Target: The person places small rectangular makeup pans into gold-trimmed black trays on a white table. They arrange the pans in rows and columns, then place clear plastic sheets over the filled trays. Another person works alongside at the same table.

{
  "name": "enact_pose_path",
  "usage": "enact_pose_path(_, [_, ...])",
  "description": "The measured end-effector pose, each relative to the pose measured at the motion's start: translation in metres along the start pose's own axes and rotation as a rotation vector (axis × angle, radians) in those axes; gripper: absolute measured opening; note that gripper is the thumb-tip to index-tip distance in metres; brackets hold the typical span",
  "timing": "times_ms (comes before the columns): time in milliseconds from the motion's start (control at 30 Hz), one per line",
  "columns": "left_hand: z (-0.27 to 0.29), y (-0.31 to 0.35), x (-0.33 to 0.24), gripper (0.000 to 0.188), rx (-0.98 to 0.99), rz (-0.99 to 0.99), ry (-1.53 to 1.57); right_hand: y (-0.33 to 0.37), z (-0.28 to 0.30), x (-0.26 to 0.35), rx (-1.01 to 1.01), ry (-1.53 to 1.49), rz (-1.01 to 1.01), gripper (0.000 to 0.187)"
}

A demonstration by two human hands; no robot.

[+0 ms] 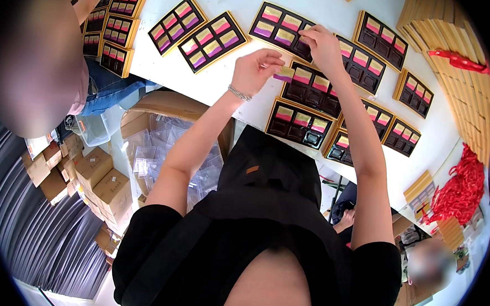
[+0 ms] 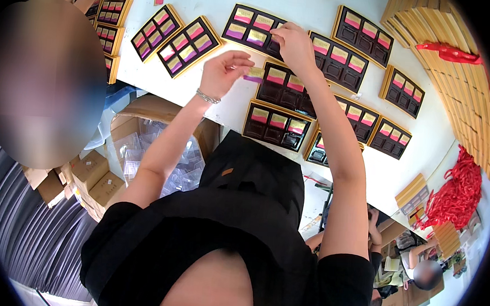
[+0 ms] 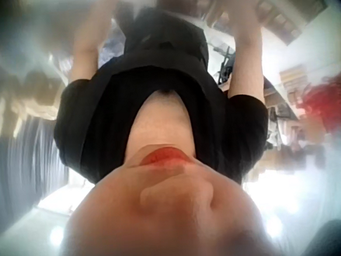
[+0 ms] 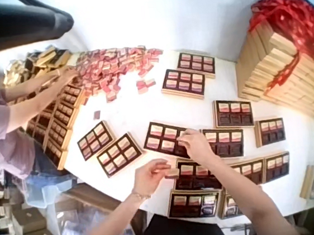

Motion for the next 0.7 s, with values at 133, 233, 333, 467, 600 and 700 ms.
enact_pose_path(133, [-0.015,0.031,0.017,0.024,-0.077,0.05,-0.057,0.013,-0.008,-0.002,-0.034,0.051,0.068,0.015])
enact_pose_path(233, [-0.035,0.05,0.029,0.025,-0.077,0.049,-0.032,0.011,-0.005,-0.002,-0.064,0.127,0.096,0.015])
enact_pose_path(333, [-0.05,0.047,0.019,0.025,-0.123,-0.071,-0.092,0.02,0.007,0.017,-0.201,0.193,0.183,0.015])
enact_pose_path(467, [-0.062,0.04,0.001,0.032,-0.201,-0.269,-0.529,0.048,0.018,0.014,-0.274,0.084,0.047,0.018])
enact_pose_path(600, [-0.114,0.057,-0.017,0.05,-0.002,-0.367,-1.05,0.08,0.002,0.042,-0.153,0.311,0.157,0.032])
enact_pose_path(700, [-0.131,0.058,0.008,0.068,0.143,-0.282,-1.208,0.074,-0.026,0.039,0.034,0.537,0.092,0.05])
Point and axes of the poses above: each hand's wrist, its own y-axis away from the middle knuckle, its own z-axis out of the back of the hand, x = y × z, the point moved 10 cm from there along -y, towards the middle knuckle, and after that the axes turned 13 degrees about x, right-handed, at the moved point
